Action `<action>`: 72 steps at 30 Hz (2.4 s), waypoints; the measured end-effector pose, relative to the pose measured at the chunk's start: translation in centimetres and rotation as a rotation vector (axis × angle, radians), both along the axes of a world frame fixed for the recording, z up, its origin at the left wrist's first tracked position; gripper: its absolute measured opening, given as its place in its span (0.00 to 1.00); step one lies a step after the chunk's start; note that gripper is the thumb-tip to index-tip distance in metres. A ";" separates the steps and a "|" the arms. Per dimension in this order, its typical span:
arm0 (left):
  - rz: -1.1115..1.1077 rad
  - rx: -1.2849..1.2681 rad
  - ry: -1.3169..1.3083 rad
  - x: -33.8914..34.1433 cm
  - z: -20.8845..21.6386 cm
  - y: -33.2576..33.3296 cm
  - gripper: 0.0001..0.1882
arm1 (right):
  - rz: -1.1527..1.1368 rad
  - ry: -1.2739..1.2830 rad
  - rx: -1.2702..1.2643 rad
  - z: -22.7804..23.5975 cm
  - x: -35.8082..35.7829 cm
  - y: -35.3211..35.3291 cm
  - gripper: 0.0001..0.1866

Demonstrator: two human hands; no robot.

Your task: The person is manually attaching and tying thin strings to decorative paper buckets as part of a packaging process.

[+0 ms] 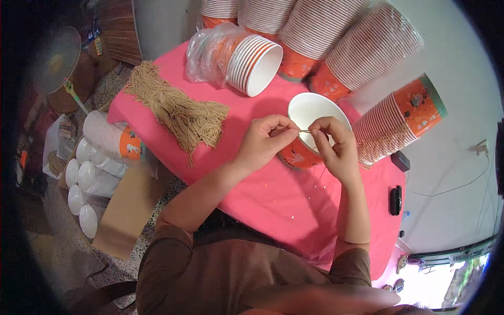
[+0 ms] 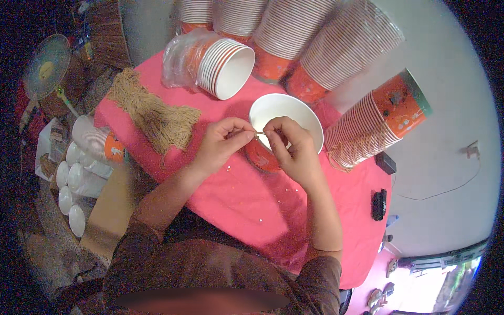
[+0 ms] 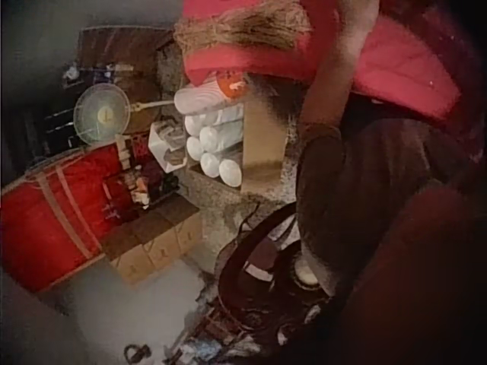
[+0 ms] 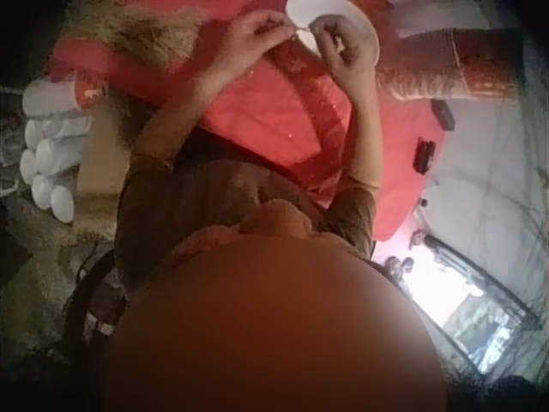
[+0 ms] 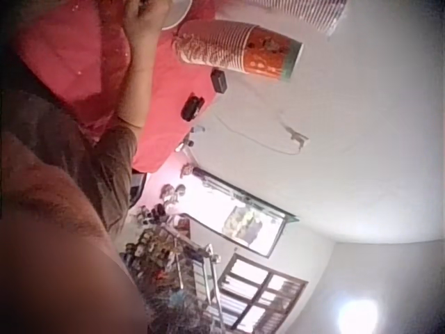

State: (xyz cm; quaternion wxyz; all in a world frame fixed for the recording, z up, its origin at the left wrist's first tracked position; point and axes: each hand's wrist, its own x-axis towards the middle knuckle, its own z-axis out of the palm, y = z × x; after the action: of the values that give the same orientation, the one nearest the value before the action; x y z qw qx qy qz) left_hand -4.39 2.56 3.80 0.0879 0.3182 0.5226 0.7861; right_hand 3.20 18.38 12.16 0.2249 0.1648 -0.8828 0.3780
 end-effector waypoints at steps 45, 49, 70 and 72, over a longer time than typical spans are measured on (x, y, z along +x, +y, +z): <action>-0.358 -0.274 -0.146 3.1 -3.6 -2.1 0.07 | -0.108 -0.259 -0.088 -7.2 6.5 -0.6 0.05; -0.401 -0.335 -0.201 3.5 -2.8 -2.3 0.06 | -0.109 -0.262 -0.100 -7.1 6.8 -1.1 0.05; -0.274 -0.167 -0.493 0.7 -0.8 -1.5 0.08 | 0.177 -0.023 0.347 -8.5 6.2 -2.6 0.07; -0.472 -0.126 -0.465 0.5 -1.2 -2.0 0.09 | 0.167 -0.019 0.355 -8.7 6.2 -2.4 0.07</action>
State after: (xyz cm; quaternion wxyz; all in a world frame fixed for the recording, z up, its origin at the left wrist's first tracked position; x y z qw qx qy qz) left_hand -3.90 0.54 2.62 0.4039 0.2367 0.4478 0.7618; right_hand 9.37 15.99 3.51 0.1516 0.2712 -0.9210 0.2352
